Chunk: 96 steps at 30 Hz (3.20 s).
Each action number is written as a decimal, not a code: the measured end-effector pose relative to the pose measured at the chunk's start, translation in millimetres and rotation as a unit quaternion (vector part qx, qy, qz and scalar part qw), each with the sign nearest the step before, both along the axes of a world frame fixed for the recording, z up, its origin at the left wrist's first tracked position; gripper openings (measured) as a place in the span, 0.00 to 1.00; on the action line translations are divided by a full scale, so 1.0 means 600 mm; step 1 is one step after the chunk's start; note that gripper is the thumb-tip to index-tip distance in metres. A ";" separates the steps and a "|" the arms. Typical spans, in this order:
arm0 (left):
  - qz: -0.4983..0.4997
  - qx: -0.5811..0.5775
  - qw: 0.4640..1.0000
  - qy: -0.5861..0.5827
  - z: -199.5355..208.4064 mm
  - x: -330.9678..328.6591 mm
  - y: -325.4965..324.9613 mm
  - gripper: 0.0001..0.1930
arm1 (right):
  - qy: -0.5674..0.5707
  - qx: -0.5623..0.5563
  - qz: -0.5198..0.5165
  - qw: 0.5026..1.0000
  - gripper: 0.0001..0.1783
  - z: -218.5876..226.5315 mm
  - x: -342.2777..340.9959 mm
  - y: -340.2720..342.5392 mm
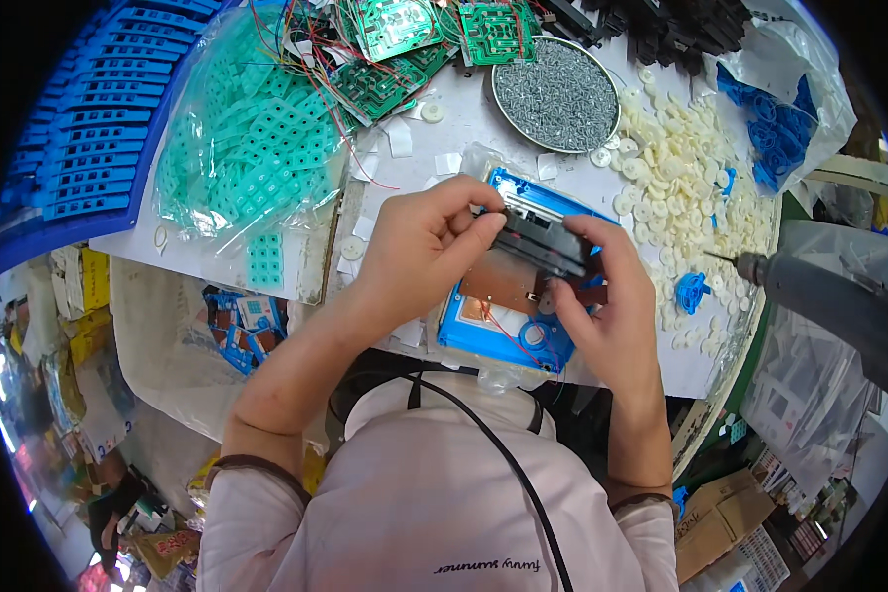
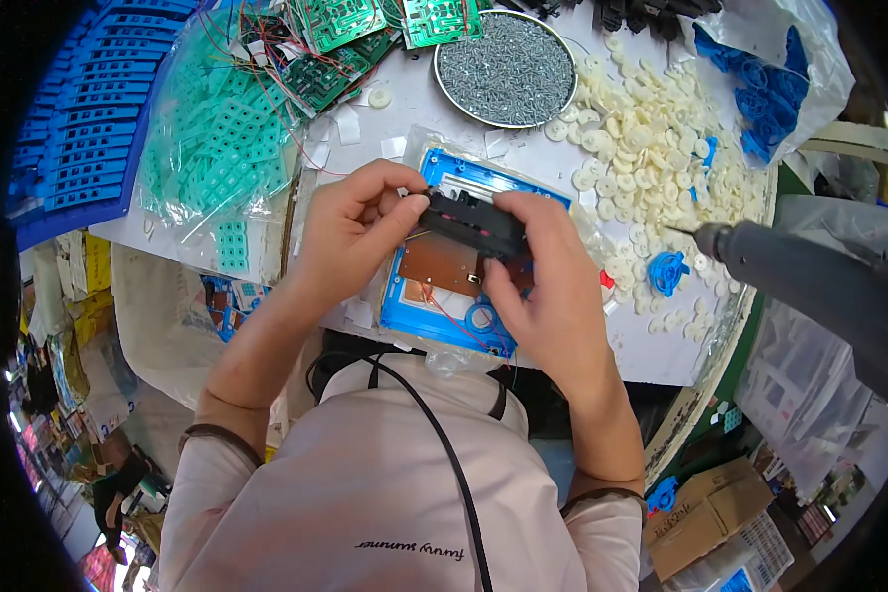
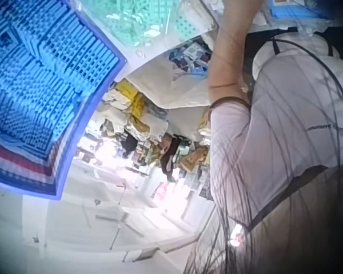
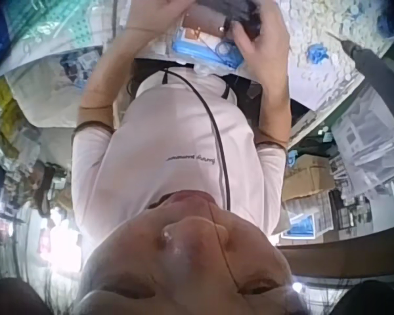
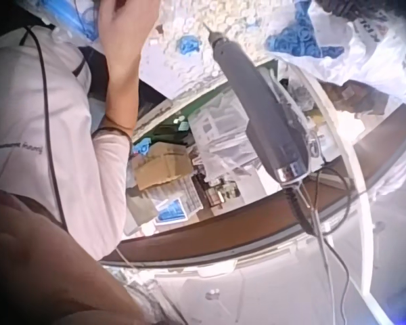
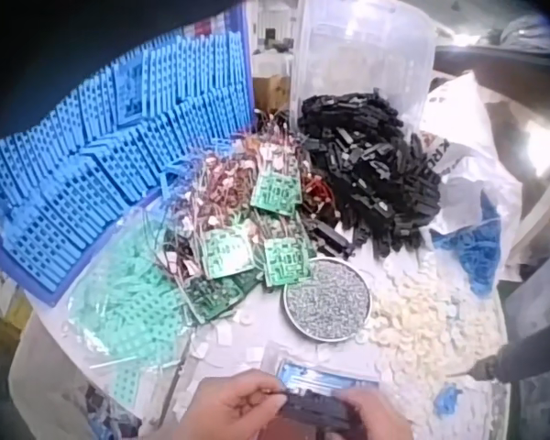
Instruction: Assembling a handheld electronic toy by installing a circuit board and screwing the casing together.
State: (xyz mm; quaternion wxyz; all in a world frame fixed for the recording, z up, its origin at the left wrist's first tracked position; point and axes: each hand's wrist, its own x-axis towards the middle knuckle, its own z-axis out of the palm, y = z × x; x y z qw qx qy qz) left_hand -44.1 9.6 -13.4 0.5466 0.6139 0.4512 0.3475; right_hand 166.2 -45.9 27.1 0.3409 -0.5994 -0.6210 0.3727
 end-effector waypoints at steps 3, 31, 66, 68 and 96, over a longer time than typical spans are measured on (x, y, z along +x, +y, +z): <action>-0.094 0.107 0.984 0.103 0.027 -0.008 0.044 0.06 | -0.055 0.004 0.029 0.998 0.28 0.000 0.006 0.000; -0.432 0.382 0.761 0.296 0.106 0.036 0.160 0.03 | -0.098 0.069 0.075 0.990 0.29 -0.011 0.009 0.011; -0.243 0.255 0.905 0.239 0.072 -0.014 0.037 0.07 | -0.227 0.008 0.201 0.953 0.29 0.031 -0.003 0.038; -0.259 0.268 0.905 0.205 0.066 -0.020 0.046 0.06 | -0.222 -0.002 0.187 0.957 0.29 0.033 -0.007 0.035; -0.273 0.109 0.925 0.241 0.050 -0.006 0.080 0.08 | -0.232 -0.007 0.186 0.955 0.30 0.037 -0.019 0.035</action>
